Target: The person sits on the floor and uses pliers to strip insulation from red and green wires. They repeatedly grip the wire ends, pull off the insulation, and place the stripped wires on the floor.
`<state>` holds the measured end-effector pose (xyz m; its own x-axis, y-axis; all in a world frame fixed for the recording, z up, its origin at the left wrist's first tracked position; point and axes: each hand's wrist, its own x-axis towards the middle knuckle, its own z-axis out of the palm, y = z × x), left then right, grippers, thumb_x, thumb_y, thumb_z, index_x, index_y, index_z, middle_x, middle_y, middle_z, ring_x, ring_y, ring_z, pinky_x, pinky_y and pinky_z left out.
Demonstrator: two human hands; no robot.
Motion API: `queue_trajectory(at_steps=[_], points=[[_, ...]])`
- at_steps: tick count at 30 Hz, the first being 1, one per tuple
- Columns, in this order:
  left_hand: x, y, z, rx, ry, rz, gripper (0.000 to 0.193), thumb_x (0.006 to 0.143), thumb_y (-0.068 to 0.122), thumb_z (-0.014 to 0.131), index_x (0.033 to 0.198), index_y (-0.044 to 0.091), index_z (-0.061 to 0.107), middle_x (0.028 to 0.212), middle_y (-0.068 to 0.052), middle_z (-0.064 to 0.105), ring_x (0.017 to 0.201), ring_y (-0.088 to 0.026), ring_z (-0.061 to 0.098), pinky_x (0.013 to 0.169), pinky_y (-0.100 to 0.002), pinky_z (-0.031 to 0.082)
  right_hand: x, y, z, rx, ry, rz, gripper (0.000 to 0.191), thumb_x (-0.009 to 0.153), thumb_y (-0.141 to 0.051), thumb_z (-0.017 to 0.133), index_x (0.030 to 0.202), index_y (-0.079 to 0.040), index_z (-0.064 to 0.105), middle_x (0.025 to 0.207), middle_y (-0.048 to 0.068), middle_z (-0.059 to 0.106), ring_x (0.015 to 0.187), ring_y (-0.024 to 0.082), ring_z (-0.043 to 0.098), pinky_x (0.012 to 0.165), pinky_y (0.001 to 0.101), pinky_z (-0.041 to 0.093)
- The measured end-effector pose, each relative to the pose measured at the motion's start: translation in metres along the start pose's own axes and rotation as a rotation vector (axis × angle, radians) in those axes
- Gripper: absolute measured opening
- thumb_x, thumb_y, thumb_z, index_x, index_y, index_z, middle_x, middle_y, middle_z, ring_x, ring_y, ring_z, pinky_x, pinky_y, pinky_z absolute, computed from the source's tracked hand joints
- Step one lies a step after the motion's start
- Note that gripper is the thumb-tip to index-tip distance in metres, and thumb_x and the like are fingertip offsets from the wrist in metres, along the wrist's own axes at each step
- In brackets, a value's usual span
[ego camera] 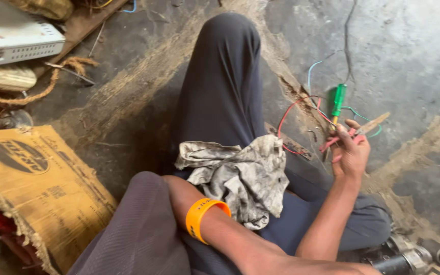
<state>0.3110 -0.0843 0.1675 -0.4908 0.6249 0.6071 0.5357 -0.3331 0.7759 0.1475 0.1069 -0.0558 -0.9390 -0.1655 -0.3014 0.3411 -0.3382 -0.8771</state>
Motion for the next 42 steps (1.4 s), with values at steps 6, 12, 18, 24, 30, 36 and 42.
queue_trajectory(at_steps=[6, 12, 18, 24, 30, 36, 42], points=[[-0.007, -0.006, -0.019, 0.029, -0.049, -0.053, 0.038, 0.079, 0.016, 0.077, 0.116, 0.010, 0.069, 0.111, -0.012, 0.067, 0.109, -0.028, 0.065, 0.095, -0.038, 0.053, 0.001, 0.002, 0.000, -0.020, -0.034, -0.012, 0.036, 0.100, 0.001, 0.073, 0.131, 0.001, 0.055, 0.097, 0.011, 0.066, 0.086, 0.023, 0.070, 0.080, 0.0380, 0.059], [-0.007, -0.041, -0.048, 0.119, -0.030, -0.204, 0.043, 0.077, 0.018, 0.079, 0.118, 0.011, 0.071, 0.114, -0.013, 0.068, 0.114, -0.027, 0.065, 0.098, -0.038, 0.053, -0.001, 0.000, 0.009, -0.059, -0.022, 0.006, 0.030, 0.100, 0.001, 0.072, 0.124, 0.000, 0.056, 0.099, 0.011, 0.068, 0.087, 0.022, 0.071, 0.077, 0.0358, 0.059], [0.030, -0.172, -0.147, 0.381, 0.178, -0.454, 0.023, 0.089, 0.021, 0.076, 0.099, 0.002, 0.067, 0.087, -0.016, 0.070, 0.075, -0.028, 0.069, 0.073, -0.039, 0.057, -0.007, -0.005, 0.004, -0.103, 0.046, 0.029, 0.021, 0.098, 0.000, 0.071, 0.113, 0.000, 0.057, 0.097, 0.012, 0.070, 0.084, 0.020, 0.073, 0.069, 0.0342, 0.059], [0.001, -0.236, -0.138, 0.275, 0.055, -0.560, 0.016, 0.084, 0.010, 0.076, 0.091, -0.002, 0.068, 0.082, -0.016, 0.073, 0.075, -0.027, 0.073, 0.068, -0.037, 0.056, -0.015, -0.016, 0.011, -0.054, 0.058, -0.018, 0.026, 0.095, 0.001, 0.073, 0.118, 0.001, 0.059, 0.097, 0.011, 0.070, 0.082, 0.019, 0.071, 0.071, 0.0321, 0.059], [-0.004, -0.243, -0.132, 0.243, 0.094, -0.739, 0.013, 0.078, 0.005, 0.077, 0.089, -0.002, 0.074, 0.078, -0.014, 0.076, 0.070, -0.020, 0.075, 0.065, -0.034, 0.058, -0.012, -0.026, 0.009, -0.009, 0.136, -0.005, 0.034, 0.093, 0.000, 0.073, 0.123, 0.001, 0.057, 0.097, 0.011, 0.071, 0.085, 0.020, 0.073, 0.071, 0.0325, 0.058], [0.006, -0.239, -0.137, 0.074, 0.130, -0.889, 0.009, 0.085, 0.004, 0.071, 0.090, -0.002, 0.076, 0.071, -0.009, 0.076, 0.060, -0.012, 0.074, 0.057, -0.028, 0.059, -0.011, -0.033, -0.001, 0.074, 0.115, -0.005, 0.031, 0.097, -0.003, 0.071, 0.124, 0.001, 0.056, 0.096, 0.013, 0.071, 0.085, 0.022, 0.072, 0.074, 0.0333, 0.058], [0.011, -0.238, -0.136, 0.000, 0.154, -0.938, 0.010, 0.087, 0.005, 0.070, 0.089, -0.002, 0.077, 0.071, -0.009, 0.076, 0.060, -0.012, 0.074, 0.057, -0.028, 0.061, -0.013, -0.039, -0.010, 0.101, 0.122, 0.015, 0.033, 0.095, -0.002, 0.072, 0.123, 0.001, 0.057, 0.098, 0.014, 0.072, 0.085, 0.022, 0.072, 0.074, 0.0332, 0.058]])
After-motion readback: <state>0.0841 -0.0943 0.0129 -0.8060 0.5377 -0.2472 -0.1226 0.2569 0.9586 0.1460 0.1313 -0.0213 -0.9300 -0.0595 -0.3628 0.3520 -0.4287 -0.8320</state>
